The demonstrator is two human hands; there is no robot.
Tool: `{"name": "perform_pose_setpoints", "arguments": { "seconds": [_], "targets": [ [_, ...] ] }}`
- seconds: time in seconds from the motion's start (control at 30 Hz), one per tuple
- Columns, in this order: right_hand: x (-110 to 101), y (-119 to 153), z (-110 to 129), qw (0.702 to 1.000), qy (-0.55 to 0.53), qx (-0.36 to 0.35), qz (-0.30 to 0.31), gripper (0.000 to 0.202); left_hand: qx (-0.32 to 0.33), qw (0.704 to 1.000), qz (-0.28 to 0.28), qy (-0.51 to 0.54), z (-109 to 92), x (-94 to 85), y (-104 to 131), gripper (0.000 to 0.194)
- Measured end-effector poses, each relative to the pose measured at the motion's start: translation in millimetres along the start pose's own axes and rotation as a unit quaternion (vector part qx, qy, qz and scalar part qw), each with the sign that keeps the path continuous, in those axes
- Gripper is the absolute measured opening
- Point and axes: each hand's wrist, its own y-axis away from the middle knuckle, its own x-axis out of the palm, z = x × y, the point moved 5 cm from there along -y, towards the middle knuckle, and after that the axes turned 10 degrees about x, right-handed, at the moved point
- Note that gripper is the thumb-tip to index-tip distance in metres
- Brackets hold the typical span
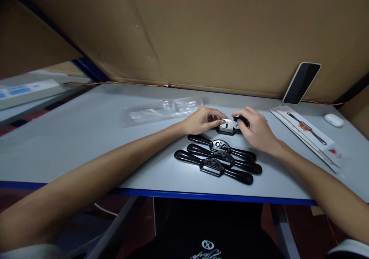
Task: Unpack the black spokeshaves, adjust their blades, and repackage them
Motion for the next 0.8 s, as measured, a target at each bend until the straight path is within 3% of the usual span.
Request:
{"name": "perform_pose_setpoints", "arguments": {
  "seconds": [0.4, 0.8],
  "targets": [
    [16.1, 3.9, -7.1, 0.999, -0.025, -0.013, 0.033, 0.032, 0.014, 0.998, 0.028, -0.046, 1.5, -0.6, 1.5, 0.034],
    [16.5, 4.5, -1.1, 0.997, -0.068, 0.022, 0.012, 0.018, -0.002, 0.999, 0.021, -0.026, 5.7, 0.4, 0.5, 0.030]
  ]
}}
